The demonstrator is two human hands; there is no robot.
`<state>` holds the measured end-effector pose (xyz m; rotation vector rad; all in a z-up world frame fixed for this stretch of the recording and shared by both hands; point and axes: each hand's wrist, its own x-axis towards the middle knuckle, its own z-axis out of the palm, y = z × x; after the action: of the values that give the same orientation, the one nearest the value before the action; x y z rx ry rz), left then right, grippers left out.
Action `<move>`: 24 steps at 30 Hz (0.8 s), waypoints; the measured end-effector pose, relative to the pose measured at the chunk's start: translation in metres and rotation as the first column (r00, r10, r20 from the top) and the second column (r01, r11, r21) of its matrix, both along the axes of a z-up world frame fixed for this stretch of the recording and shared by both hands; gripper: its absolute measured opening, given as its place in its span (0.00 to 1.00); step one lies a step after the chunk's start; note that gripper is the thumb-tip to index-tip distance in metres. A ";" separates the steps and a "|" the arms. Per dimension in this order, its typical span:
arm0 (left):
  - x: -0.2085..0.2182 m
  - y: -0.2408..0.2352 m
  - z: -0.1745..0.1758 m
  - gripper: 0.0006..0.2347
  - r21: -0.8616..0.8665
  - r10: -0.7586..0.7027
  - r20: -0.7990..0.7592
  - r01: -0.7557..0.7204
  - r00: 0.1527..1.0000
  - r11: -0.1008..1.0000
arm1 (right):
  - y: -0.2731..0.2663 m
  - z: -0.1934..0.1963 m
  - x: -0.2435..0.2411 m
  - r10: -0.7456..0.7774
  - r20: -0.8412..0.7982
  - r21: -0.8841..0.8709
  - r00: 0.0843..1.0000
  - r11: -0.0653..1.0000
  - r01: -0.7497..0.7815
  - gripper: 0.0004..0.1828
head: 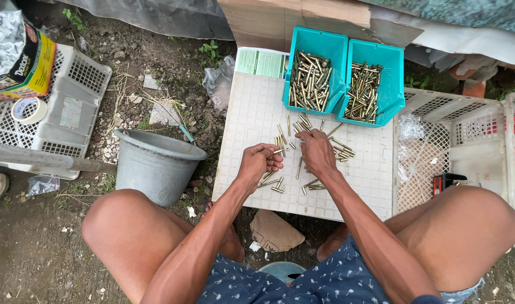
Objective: The person sits on the ground and assembles bullets by hand, picking up brass casings and small components from a tiled table and two teal bins. They insert the components into the casings and place the finished items back into the bins.
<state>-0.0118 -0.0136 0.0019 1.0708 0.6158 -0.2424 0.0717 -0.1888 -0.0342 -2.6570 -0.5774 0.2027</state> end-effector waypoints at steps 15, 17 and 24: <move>0.002 0.011 0.004 0.06 0.148 0.018 0.011 -0.020 1.000 0.989 | 0.001 0.006 0.001 -0.015 -0.112 0.029 0.994 0.999 0.018 0.04; 0.001 0.011 0.008 0.06 0.155 0.025 0.013 -0.027 1.000 0.988 | 0.001 0.014 -0.004 -0.026 -0.122 0.053 0.992 0.998 0.033 0.05; 0.005 0.001 0.018 0.03 0.152 0.014 0.001 -0.014 1.000 0.988 | -0.010 0.022 -0.010 -0.135 -0.262 0.248 0.955 0.948 0.202 0.06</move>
<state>-0.0072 -0.0130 0.0196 1.2125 0.6496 -0.1857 0.0615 -0.1992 -0.0120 -2.3530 -0.2717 0.3636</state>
